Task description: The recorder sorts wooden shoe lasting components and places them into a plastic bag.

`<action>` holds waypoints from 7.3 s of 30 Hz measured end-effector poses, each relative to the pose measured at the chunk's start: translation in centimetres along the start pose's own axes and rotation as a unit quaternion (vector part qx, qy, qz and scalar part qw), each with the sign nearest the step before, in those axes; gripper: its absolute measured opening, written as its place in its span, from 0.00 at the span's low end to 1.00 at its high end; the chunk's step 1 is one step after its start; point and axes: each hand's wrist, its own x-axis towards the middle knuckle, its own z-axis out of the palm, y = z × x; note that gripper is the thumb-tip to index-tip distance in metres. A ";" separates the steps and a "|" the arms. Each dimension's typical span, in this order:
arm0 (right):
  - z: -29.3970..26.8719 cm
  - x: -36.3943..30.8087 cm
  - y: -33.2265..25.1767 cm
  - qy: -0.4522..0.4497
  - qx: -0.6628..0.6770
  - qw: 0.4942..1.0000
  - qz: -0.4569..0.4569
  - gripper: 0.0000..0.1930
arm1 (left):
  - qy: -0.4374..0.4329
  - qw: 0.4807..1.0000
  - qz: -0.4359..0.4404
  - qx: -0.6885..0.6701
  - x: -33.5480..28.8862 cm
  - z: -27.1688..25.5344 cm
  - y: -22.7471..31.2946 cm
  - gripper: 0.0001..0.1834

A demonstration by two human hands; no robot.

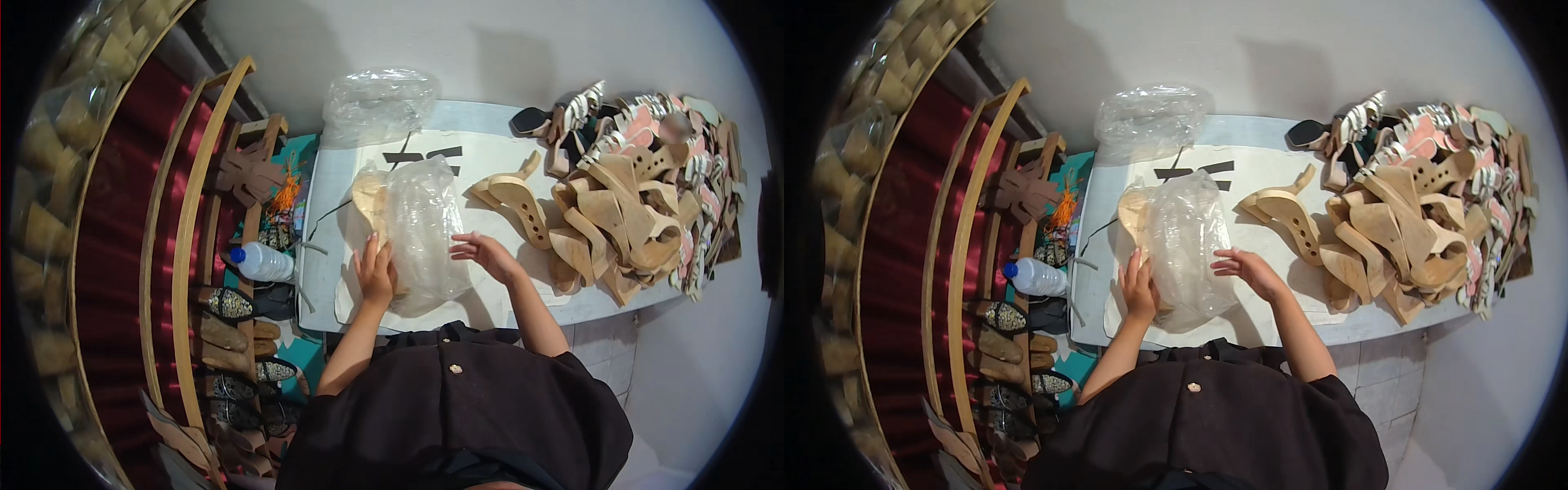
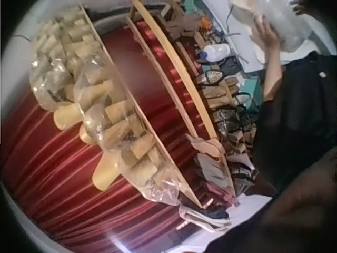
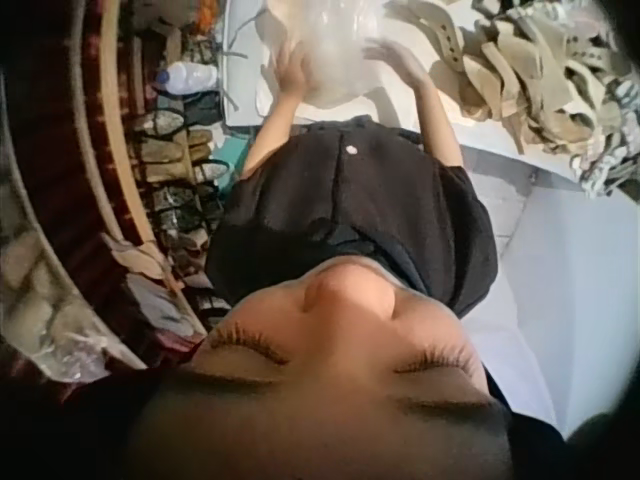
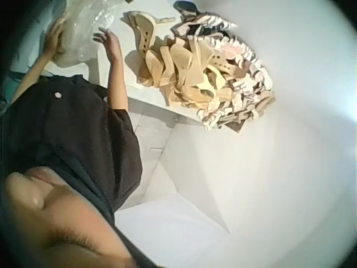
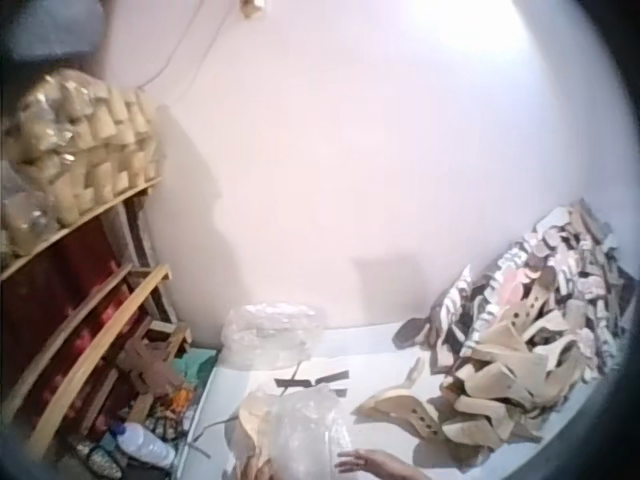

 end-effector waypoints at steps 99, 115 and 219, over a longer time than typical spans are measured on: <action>-2.9 -10.4 7.7 0.334 -0.580 0.661 -0.339 0.23 | -0.181 0.955 0.004 -0.237 -3.4 6.3 16.4 0.45; -4.0 -8.8 6.7 0.389 -0.341 0.809 -0.279 0.29 | -0.170 0.955 0.055 -0.238 -3.4 7.1 16.0 0.44; -4.2 -1.1 1.6 -0.087 0.212 0.963 0.142 0.35 | -0.182 0.703 -0.408 -0.553 2.6 1.5 17.4 0.44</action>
